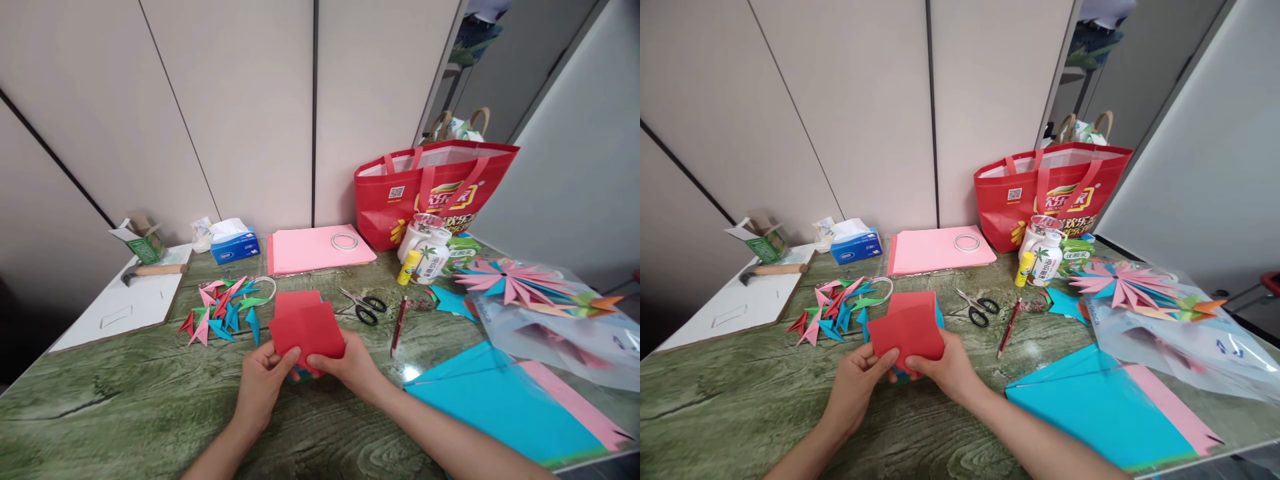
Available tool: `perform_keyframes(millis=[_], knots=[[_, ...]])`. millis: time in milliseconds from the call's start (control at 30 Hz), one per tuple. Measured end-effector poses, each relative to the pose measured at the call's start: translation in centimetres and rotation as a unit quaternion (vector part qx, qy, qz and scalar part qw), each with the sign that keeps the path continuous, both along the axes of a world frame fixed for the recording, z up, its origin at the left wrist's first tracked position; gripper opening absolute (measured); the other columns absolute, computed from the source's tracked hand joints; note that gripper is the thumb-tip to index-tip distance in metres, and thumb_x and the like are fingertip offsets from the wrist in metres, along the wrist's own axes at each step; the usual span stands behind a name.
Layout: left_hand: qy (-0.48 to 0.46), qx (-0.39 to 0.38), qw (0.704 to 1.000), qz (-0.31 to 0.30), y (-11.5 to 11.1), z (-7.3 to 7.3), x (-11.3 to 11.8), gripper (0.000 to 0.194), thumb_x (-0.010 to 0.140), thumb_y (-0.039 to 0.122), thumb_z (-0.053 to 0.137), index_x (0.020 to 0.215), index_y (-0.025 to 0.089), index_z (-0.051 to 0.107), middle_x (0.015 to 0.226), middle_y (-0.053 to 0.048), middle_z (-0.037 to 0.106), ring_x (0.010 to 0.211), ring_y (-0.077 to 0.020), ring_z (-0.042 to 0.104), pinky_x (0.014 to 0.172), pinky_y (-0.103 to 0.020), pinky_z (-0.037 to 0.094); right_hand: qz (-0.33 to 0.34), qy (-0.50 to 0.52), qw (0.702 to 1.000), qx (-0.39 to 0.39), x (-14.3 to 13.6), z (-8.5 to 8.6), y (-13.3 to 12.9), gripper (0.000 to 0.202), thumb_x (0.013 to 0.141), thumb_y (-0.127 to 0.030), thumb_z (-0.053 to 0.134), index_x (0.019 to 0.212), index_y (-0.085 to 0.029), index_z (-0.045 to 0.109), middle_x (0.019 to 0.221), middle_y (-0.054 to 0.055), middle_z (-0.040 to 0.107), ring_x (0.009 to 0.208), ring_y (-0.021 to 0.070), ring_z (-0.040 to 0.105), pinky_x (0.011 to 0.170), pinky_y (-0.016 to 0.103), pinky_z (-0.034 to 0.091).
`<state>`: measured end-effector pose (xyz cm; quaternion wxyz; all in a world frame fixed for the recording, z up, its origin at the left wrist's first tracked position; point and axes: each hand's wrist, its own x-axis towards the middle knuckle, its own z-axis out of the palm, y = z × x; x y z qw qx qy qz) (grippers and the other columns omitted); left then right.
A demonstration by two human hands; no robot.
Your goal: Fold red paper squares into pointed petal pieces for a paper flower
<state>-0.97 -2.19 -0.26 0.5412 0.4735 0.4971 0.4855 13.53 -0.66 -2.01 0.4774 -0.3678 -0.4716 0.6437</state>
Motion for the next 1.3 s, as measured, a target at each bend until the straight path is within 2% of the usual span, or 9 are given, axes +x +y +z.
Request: perform_keyframes(millis=[233,467,767,1000,1167,1233,1300], knots=[[-0.003,-0.008,1.0,0.03,0.06,-0.44,-0.18,0.017,0.063,0.028,0.069,0.072,0.014,0.067,0.059,0.0,0.068,0.041,-0.0086,0.05,0.046,-0.02,0.041,-0.017,-0.059,0.997,0.046,0.35,-0.21,0.19,0.037,0.044,-0.023,0.079,0.077,-0.016,0.062,0.065,-0.003,0.064,0.057,0.0131,0.054,0.054,0.023,0.044],[-0.024,0.0,1.0,0.001,0.01,-0.4,-0.06,0.02,0.067,0.028,0.066,0.08,0.012,0.068,0.06,-0.003,0.069,0.045,-0.011,0.053,0.047,-0.021,0.042,-0.014,-0.054,0.998,0.007,0.16,-0.21,0.1,0.026,0.05,-0.024,0.075,0.068,-0.014,0.058,0.051,-0.004,0.057,0.043,0.0085,0.046,0.041,0.02,0.041],[-0.09,-0.02,0.996,0.019,-0.04,-0.68,0.05,0.019,0.062,0.024,0.069,0.076,0.012,0.068,0.065,-0.004,0.07,0.045,-0.0084,0.05,0.046,-0.018,0.042,0.025,-0.044,0.998,-0.022,0.44,0.13,0.15,0.037,0.049,-0.028,0.076,0.079,-0.014,0.058,0.059,-0.003,0.061,0.046,0.009,0.049,0.043,0.021,0.044],[-0.029,-0.053,0.998,-0.014,0.17,-0.02,-0.25,0.023,0.057,0.024,0.073,0.075,0.011,0.069,0.062,-0.005,0.071,0.054,-0.015,0.062,0.056,-0.023,0.048,-0.019,-0.118,0.993,0.008,0.57,-0.11,0.49,0.04,0.049,-0.023,0.073,0.082,-0.015,0.054,0.057,-0.004,0.058,0.044,0.0102,0.048,0.041,0.022,0.043],[-0.02,-0.047,0.998,0.024,-0.11,-0.46,-0.03,0.025,0.055,0.027,0.074,0.074,0.012,0.069,0.068,-0.006,0.073,0.056,-0.0176,0.065,0.056,-0.025,0.051,-0.139,-0.232,0.953,0.134,0.42,-0.21,0.48,0.053,0.043,-0.021,0.075,0.09,-0.015,0.052,0.083,0.004,0.063,0.072,0.0183,0.056,0.063,0.027,0.047],[-0.021,-0.048,0.998,0.037,-0.2,-0.68,0.07,0.024,0.054,0.026,0.075,0.072,0.012,0.069,0.067,-0.006,0.073,0.055,-0.0177,0.065,0.056,-0.025,0.052,-0.15,-0.241,0.947,0.148,0.26,-0.28,0.41,0.055,0.044,-0.021,0.074,0.094,-0.015,0.05,0.085,0.004,0.063,0.075,0.0195,0.056,0.066,0.028,0.047],[-0.023,-0.052,0.997,0.042,-0.19,-0.82,0.05,0.023,0.054,0.025,0.075,0.072,0.011,0.069,0.066,-0.006,0.073,0.054,-0.0173,0.065,0.055,-0.024,0.052,-0.134,-0.223,0.955,0.144,0.14,-0.44,0.4,0.052,0.047,-0.018,0.07,0.094,-0.016,0.049,0.084,0.003,0.063,0.073,0.0184,0.057,0.065,0.027,0.047]])
